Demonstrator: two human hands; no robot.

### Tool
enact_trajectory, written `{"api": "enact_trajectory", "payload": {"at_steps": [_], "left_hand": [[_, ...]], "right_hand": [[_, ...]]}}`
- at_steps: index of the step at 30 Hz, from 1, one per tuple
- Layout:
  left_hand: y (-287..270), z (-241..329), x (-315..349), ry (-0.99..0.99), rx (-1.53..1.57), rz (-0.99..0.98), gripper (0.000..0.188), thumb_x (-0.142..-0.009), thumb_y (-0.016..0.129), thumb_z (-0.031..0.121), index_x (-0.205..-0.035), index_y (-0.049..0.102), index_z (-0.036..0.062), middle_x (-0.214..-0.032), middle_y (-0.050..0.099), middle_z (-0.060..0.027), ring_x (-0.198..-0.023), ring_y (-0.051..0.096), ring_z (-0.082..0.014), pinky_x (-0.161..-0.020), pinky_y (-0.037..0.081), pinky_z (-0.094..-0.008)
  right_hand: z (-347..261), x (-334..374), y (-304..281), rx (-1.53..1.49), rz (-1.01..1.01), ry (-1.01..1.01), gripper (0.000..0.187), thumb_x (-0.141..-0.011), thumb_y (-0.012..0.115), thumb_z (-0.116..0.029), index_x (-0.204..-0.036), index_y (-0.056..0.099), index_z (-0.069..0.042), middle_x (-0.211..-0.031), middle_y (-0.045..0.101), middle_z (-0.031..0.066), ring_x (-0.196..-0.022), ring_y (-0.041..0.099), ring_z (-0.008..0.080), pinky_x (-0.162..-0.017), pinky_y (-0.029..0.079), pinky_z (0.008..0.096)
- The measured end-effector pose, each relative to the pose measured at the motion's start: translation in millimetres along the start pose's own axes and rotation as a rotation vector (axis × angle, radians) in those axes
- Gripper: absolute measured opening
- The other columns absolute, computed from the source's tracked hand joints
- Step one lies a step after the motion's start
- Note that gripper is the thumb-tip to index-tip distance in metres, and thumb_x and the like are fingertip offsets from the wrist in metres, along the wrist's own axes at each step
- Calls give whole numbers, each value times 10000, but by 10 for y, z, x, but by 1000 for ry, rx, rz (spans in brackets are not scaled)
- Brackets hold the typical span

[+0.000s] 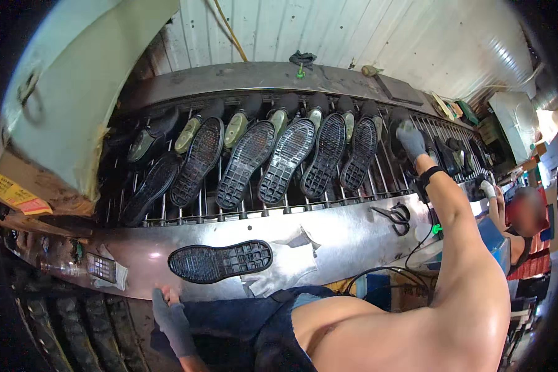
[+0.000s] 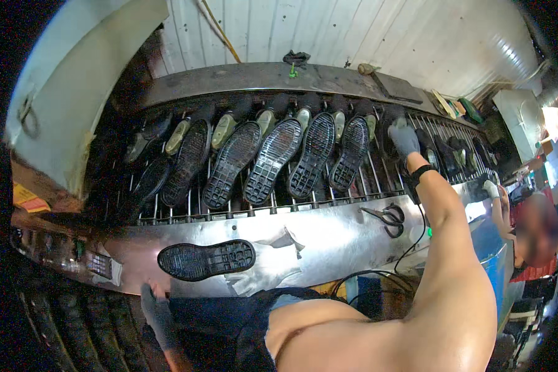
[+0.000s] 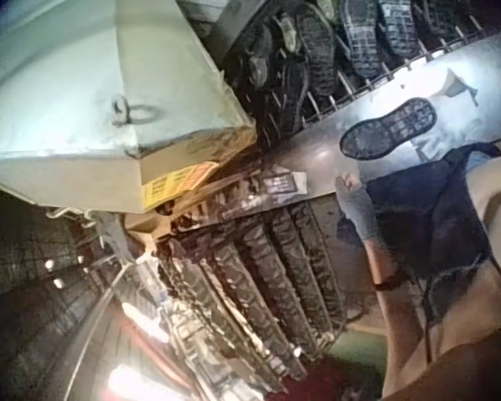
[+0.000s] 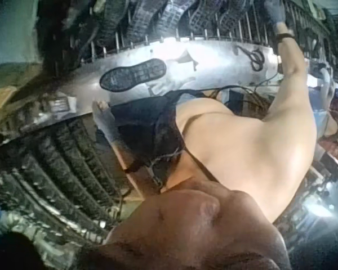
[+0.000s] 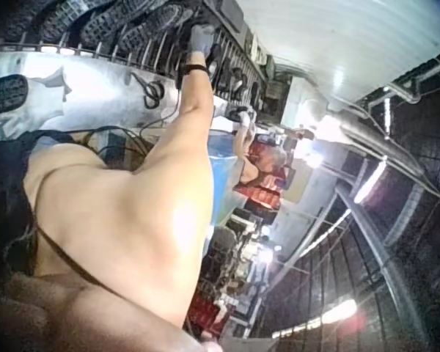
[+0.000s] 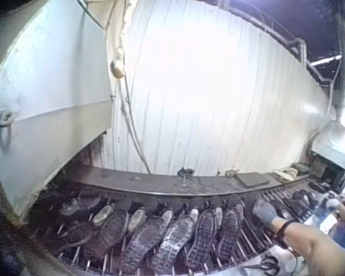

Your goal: Fitting and pressing rubber soles onto leather shoe uppers on a production line.

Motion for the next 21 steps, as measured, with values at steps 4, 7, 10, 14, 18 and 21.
{"api": "enact_trajectory", "payload": {"at_steps": [4, 7, 10, 14, 18, 21], "left_hand": [[405, 116, -391, -41, -189, -145, 471, -968, 734, 127, -1382, 567, -23, -1065, 573, -62, -865, 550, -141, -792, 507, -305], [517, 93, -559, -22, -481, -9, 392, -967, 738, 111, -1286, 558, -28, -1056, 518, -99, -931, 538, -168, -836, 491, -301], [487, 121, -499, 128, 2, 104, 332, -982, 701, 89, -1248, 544, -32, -1049, 511, -68, -934, 519, -165, -850, 477, -302], [171, 491, -55, 74, 534, 21, 240, -1027, 644, 170, -1192, 560, 16, -1062, 495, -20, -991, 489, -149, -873, 468, -294], [-451, 983, 386, -119, 806, 443, 346, -1029, 610, 171, -1330, 557, 8, -1165, 612, -71, -953, 630, -180, -819, 532, -297], [-898, 1048, 410, -143, 695, 459, 333, -1015, 638, 175, -1295, 591, 2, -1137, 645, -82, -953, 666, -199, -823, 553, -304]], "right_hand": [[419, 452, 320, -112, -88, 51, 574, -852, 753, -336, -1360, 632, -98, -1317, 648, 271, -1145, 626, 502, -1041, 486, 552], [94, 783, 479, 227, 194, -382, 698, -886, 760, -373, -1449, 530, -32, -1424, 546, 296, -1297, 518, 482, -1118, 411, 535], [-298, 942, 827, -262, -14, -121, 703, -914, 750, -424, -1418, 526, 12, -1339, 602, 247, -1222, 574, 437, -1053, 457, 490], [-493, 946, 1004, -892, -127, 169, 731, -930, 747, -369, -1449, 471, 65, -1372, 618, 237, -1217, 623, 343, -1074, 461, 430], [-1001, 861, 378, -604, 281, -242, 652, -1008, 650, -374, -1479, 468, 38, -1489, 552, 219, -1309, 585, 335, -1111, 440, 418], [-1785, 1428, -74, -810, -308, -715, 529, -1035, 632, -325, -1435, 541, 9, -1353, 631, 150, -1227, 599, 215, -1075, 469, 352]]}}
Point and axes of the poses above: each hand's wrist, its own x-axis away from the middle knuckle, its own y-axis out of the palm, z = x × y, the point moved 1 cm from there along -x, towards the middle knuckle
